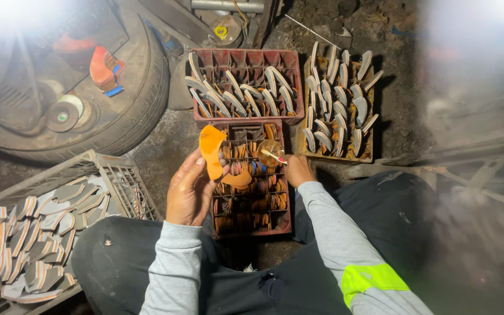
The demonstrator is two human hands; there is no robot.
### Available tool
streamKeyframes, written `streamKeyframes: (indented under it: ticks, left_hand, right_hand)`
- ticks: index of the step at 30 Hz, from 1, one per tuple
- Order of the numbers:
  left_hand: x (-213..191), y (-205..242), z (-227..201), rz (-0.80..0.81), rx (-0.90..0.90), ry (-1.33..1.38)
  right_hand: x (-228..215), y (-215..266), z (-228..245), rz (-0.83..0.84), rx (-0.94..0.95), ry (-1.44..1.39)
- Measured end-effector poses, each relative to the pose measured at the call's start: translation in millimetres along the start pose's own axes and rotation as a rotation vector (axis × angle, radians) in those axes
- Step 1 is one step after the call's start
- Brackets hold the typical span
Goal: The person sits on the floor and applies glue to the edges of curved shoe sole pieces using a brush. They pick up pieces from a crate, apply the adhesive, and place them into a crate.
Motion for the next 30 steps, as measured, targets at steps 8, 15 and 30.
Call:
streamKeyframes:
  ticks: [8,15,30]
  left_hand:
    - [-2.1,-2.5,4.9,-0.050,-0.024,-0.101]
    - [-7.9,-3.9,11.8,-0.077,-0.017,-0.177]
    - [-1.0,-9.3,59.0,0.055,-0.181,0.056]
  right_hand:
    - [6.2,-9.6,-10.1,0.081,0.104,-0.013]
    - [-21.6,-15.3,-28.4,0.201,0.050,-0.216]
    - [-155.5,139.1,120.6,-0.278,-0.666,-0.440]
Point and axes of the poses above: each hand's wrist, its own y-axis away from the middle knuckle, its own x-axis out of the palm, z = x × y, the point moved 7 cm from there along -y, towards the middle knuckle, and after that the axes turned 5 degrees about z, right-handed, at the moved point
